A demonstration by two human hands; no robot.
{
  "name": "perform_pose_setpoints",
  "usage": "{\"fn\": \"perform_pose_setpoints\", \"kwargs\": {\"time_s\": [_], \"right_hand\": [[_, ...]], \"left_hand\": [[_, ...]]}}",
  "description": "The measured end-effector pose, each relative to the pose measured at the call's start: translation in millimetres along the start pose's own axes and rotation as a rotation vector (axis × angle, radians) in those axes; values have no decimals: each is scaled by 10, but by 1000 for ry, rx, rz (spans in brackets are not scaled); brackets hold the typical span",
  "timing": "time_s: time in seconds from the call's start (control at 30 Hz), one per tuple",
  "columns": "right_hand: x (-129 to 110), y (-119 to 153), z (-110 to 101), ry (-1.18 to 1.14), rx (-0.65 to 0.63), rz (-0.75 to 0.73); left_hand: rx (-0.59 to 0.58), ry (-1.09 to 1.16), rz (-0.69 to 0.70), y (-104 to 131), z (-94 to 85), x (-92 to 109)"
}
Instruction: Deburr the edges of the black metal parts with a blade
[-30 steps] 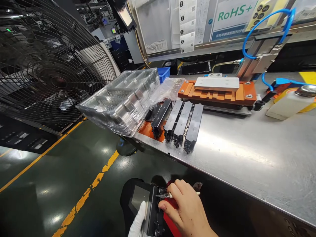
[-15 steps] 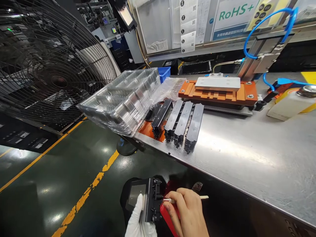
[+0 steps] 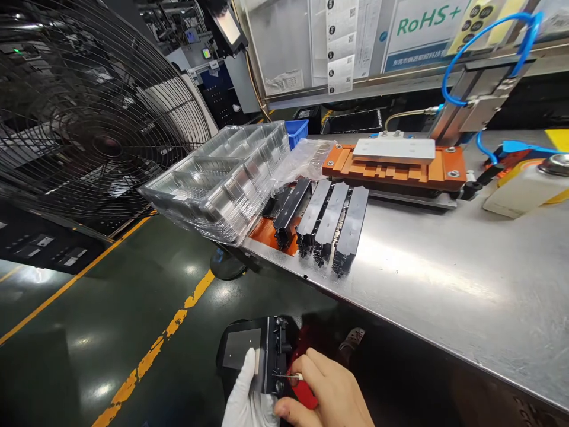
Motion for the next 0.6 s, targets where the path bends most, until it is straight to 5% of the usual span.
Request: {"fn": "perform_pose_setpoints", "kwargs": {"time_s": [0.4, 0.6], "right_hand": [[-17, -50, -2, 85, -27, -65], [-32, -9, -15, 259, 75, -164]], "left_hand": [[9, -1, 42, -20, -61, -16], [106, -6, 72, 66, -56, 96]]}}
Point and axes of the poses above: each hand's wrist, its own y-axis away from the middle knuckle, its own z-axis out of the palm, x = y × z, the point moved 6 cm from there along -y, towards the middle knuckle, and after that the axes turned 13 degrees about y, right-handed, at the moved point
